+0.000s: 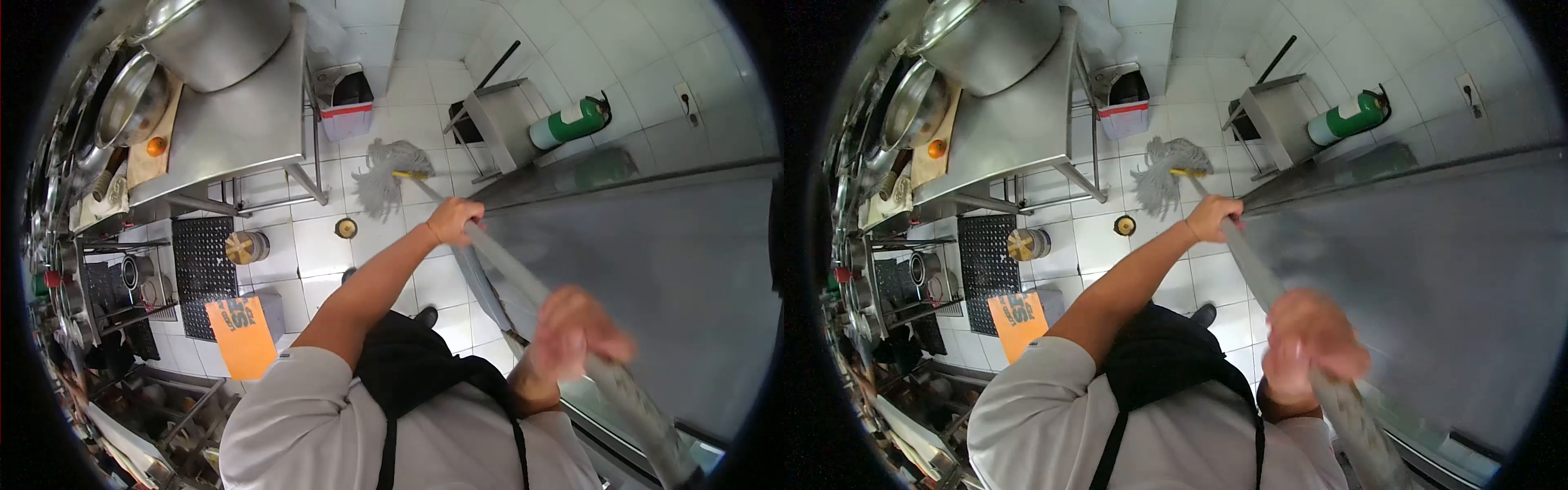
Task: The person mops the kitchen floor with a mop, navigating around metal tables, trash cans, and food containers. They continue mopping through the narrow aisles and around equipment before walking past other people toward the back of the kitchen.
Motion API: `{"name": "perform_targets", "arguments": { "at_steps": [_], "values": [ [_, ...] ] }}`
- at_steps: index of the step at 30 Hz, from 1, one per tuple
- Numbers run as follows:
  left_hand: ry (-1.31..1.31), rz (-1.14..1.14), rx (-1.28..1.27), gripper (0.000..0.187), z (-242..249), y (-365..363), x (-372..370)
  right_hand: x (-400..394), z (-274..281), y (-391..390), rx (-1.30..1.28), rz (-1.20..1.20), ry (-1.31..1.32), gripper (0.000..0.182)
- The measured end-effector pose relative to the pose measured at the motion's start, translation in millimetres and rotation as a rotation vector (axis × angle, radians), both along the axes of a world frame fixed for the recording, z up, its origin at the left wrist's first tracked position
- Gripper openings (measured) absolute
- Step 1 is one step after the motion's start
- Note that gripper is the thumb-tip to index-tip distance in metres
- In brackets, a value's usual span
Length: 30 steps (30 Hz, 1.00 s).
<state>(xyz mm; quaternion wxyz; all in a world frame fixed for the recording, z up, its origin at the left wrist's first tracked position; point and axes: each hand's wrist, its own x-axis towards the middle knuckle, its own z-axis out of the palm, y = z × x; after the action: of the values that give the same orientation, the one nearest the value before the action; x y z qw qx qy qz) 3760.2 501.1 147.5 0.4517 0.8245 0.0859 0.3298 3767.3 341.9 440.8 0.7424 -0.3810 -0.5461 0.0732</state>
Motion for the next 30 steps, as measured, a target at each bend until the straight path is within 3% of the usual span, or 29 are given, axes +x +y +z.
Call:
{"name": "perform_targets", "arguments": {
  "at_steps": [1, 4, 7, 9, 13, 16, 19, 22, 24, 26, 28, 30],
  "values": [
    [0.093, -0.033, -0.008, 0.027, 2, 20, -2, -6, -12, 13, -0.023, -0.094, 0.024, 0.012],
    [0.493, 0.365, 0.223, 0.045, 14, 60, -10, -9, -61, 66, -0.009, -0.246, -0.175, 0.012],
    [0.78, 0.562, 0.018, 0.073, 11, 76, -22, -5, -144, 112, -0.074, -0.289, -0.273, 0.005],
    [0.758, 0.37, -0.104, 0.08, -6, 72, -41, -8, -163, 151, -0.077, -0.486, -0.352, 0.006],
    [0.91, -0.041, -0.084, 0.08, -85, 44, -117, 56, -222, 217, -0.554, -0.369, -0.083, 0.007],
    [1.112, -0.2, -0.128, 0.074, -103, 21, -180, 112, -270, 253, -0.552, -0.408, -0.181, 0.006],
    [1.184, -0.151, -0.262, 0.072, -128, 7, -240, 142, -281, 270, -0.616, -0.446, -0.12, 0.007],
    [1.22, 0.015, -0.451, 0.071, -144, 4, -286, 164, -230, 303, -0.701, -0.441, -0.036, 0.01],
    [1.278, 0.089, -0.497, 0.074, -168, 7, -314, 196, -213, 339, -0.621, -0.529, 0.062, 0.01],
    [1.356, 0.155, -0.435, 0.062, -189, 9, -341, 244, -189, 380, -0.616, -0.56, 0.046, 0.014],
    [1.407, 0.083, -0.43, 0.071, -241, 12, -379, 279, -154, 411, -0.403, -0.447, 0.115, 0.02],
    [1.459, 0.067, -0.405, 0.068, -211, 14, -383, 313, -123, 437, -0.362, -0.456, 0.114, 0.015]
  ]
}}
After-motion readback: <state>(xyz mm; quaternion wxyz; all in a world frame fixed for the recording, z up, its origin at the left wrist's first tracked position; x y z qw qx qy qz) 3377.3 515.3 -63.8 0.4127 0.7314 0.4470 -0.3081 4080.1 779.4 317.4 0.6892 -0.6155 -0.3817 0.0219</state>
